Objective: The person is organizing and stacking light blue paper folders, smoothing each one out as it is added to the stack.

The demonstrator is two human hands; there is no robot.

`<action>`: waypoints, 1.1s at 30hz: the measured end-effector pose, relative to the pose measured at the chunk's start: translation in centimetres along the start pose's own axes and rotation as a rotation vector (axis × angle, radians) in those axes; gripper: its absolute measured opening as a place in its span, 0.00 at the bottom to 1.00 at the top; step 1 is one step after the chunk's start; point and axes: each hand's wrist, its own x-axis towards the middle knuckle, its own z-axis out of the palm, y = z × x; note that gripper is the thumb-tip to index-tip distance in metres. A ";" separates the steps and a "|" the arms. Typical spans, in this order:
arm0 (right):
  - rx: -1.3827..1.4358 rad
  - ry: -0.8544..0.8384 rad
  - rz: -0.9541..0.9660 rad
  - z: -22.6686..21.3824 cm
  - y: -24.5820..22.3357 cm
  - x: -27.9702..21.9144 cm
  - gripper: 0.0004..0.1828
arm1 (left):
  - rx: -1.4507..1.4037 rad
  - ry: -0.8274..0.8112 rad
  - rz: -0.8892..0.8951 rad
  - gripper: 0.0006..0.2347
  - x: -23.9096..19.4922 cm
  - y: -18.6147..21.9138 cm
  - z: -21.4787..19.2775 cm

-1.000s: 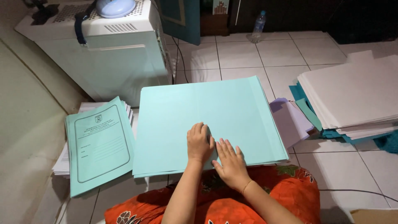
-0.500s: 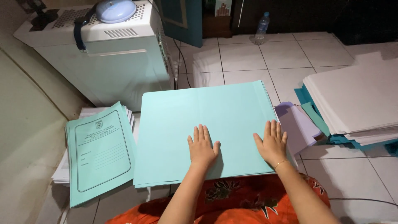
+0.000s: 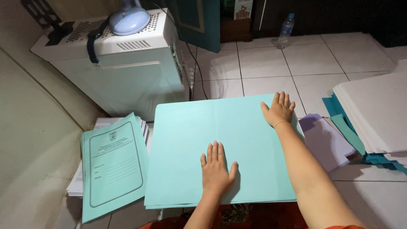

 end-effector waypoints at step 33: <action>-0.031 -0.010 -0.186 -0.3 -0.1 -0.5 0.44 | 0.030 0.021 0.014 0.34 0.0 -0.2 -0.1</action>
